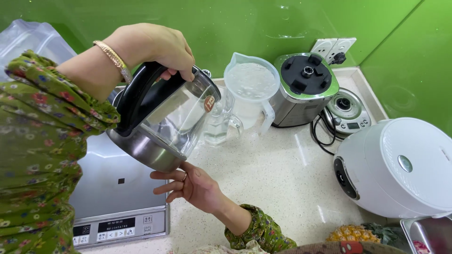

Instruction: The recorder cleans an electric kettle, washes a blender jar, and rinses vegetables in a kitchen sink.

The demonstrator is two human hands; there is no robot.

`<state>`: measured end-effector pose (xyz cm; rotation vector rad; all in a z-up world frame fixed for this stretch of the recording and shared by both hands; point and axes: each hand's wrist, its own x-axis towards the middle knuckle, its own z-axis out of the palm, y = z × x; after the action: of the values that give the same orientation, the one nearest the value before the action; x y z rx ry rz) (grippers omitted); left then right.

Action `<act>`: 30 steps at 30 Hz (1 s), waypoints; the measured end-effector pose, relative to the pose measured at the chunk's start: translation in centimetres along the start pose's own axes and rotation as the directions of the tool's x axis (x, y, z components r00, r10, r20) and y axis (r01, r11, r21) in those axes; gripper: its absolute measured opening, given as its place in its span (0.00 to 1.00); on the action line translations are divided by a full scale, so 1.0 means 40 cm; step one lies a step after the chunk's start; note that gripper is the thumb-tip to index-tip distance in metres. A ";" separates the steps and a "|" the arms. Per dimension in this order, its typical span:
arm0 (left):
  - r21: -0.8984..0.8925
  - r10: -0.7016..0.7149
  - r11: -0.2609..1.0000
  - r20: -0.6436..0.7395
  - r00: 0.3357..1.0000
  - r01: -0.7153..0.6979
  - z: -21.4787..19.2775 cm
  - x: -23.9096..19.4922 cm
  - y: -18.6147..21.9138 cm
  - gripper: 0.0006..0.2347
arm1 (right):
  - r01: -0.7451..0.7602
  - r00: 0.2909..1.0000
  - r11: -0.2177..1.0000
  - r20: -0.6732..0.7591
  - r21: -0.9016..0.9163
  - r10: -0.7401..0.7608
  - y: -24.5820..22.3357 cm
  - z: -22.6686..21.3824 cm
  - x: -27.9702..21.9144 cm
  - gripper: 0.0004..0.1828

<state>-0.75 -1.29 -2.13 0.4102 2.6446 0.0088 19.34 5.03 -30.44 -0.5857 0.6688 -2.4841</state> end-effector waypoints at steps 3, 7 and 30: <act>0.072 0.004 0.997 0.021 1.000 -0.006 0.012 0.027 -0.012 0.15 | -0.034 0.999 0.998 0.038 0.056 0.032 0.011 0.010 0.003 0.53; 0.037 -0.036 0.999 0.054 0.998 0.034 0.019 0.060 -0.010 0.15 | -0.051 0.997 0.996 0.058 0.074 0.047 0.013 0.013 0.009 0.53; 0.045 0.115 0.992 -0.018 0.993 -0.114 -0.021 0.083 0.079 0.12 | 0.069 0.997 0.997 0.014 0.037 -0.070 -0.049 -0.036 -0.010 0.52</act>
<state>-3.04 2.73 -2.62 0.5790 2.6422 -0.0086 18.25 7.23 -30.58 -0.6236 0.6051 -2.5481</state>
